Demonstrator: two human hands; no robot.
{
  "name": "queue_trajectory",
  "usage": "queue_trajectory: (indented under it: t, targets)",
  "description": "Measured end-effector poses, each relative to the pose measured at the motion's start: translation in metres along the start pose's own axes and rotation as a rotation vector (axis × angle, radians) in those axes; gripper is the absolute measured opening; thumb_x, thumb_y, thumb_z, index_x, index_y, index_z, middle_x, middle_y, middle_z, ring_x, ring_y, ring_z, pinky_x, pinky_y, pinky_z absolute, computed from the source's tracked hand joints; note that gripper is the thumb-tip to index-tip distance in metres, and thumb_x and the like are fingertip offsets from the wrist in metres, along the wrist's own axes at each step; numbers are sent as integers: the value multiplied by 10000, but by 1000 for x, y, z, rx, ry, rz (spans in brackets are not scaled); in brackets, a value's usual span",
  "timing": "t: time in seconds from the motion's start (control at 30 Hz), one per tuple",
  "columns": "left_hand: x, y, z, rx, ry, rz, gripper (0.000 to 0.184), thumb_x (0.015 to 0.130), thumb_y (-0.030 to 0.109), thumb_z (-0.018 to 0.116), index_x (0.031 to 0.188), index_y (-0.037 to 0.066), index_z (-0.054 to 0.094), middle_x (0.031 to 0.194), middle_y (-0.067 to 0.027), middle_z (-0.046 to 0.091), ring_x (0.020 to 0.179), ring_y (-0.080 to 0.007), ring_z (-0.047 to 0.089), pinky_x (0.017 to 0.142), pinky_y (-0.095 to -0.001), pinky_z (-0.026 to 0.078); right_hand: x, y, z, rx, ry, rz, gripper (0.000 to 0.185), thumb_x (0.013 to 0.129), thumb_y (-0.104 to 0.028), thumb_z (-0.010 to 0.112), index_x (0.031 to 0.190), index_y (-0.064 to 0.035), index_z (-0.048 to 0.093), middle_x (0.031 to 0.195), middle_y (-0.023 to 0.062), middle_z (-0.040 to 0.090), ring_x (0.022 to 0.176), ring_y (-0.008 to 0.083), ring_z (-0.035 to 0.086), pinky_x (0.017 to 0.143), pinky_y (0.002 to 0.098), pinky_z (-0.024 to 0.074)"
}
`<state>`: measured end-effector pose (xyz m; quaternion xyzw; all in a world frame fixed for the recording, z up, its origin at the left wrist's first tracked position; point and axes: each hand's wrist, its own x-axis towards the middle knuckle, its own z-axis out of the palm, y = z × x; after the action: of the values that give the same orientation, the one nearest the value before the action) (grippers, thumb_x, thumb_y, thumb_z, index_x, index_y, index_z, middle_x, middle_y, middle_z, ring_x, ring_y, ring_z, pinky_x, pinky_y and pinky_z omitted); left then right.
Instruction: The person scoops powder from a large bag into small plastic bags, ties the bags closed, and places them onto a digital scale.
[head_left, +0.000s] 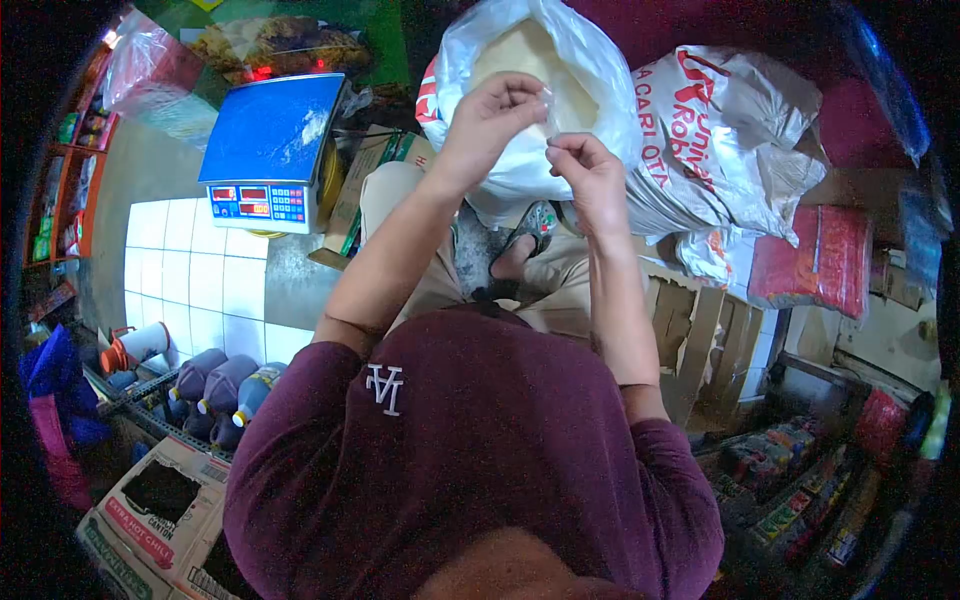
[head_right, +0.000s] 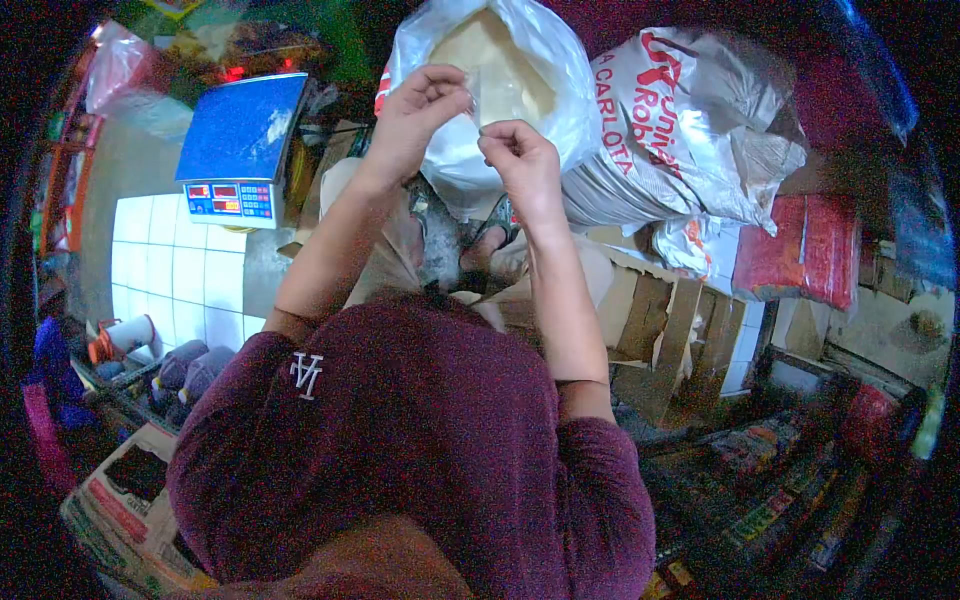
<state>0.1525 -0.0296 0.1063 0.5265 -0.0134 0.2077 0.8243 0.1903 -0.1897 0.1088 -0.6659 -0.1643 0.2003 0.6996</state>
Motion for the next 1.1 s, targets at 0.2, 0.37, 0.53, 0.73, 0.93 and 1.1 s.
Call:
queue_trajectory:
  t: [0.2,0.37,0.53,0.73,0.93,1.1]
  targets:
    - [12,-1,-10,158,-50,31,254,841,80,657,1073,11,580,863,-1,600,807,-68,555,752,-214,457,8,-22,4,-4,127,-124,224,846,-99,665,1043,3,636,928,30,630,841,90,559,772,228,442]
    - [11,-3,-6,256,-135,-12,294,868,96,634,1137,19,545,865,10,584,810,-62,540,751,-196,429,21,-27,-1,-402,18,-262,171,800,-129,698,864,26,669,823,78,651,755,118,581,719,253,460]
    - [19,-2,-5,143,-153,-34,298,846,101,652,1124,46,560,794,21,583,769,-54,533,710,-209,428,38,-10,-4,-284,28,-191,148,825,-129,669,866,13,658,775,33,629,734,91,556,684,234,445]
    - [58,-11,-16,889,-9,246,262,750,95,651,1004,42,610,772,-51,566,711,-131,559,636,-262,464,62,-19,-6,-275,181,-252,152,847,-129,610,807,17,604,737,8,597,678,69,512,612,226,424]
    - [93,-26,-24,863,-165,569,116,742,60,634,854,32,624,918,-104,581,864,-272,573,754,-350,479,123,-15,-20,-329,304,-362,135,841,-105,602,811,26,613,735,39,616,673,87,537,622,242,444]
    - [105,-61,-56,813,59,491,139,750,13,629,876,49,676,933,-96,611,899,-242,608,760,-319,497,141,4,-18,-378,58,-329,164,847,-143,624,883,17,626,751,59,622,676,98,541,628,250,448]
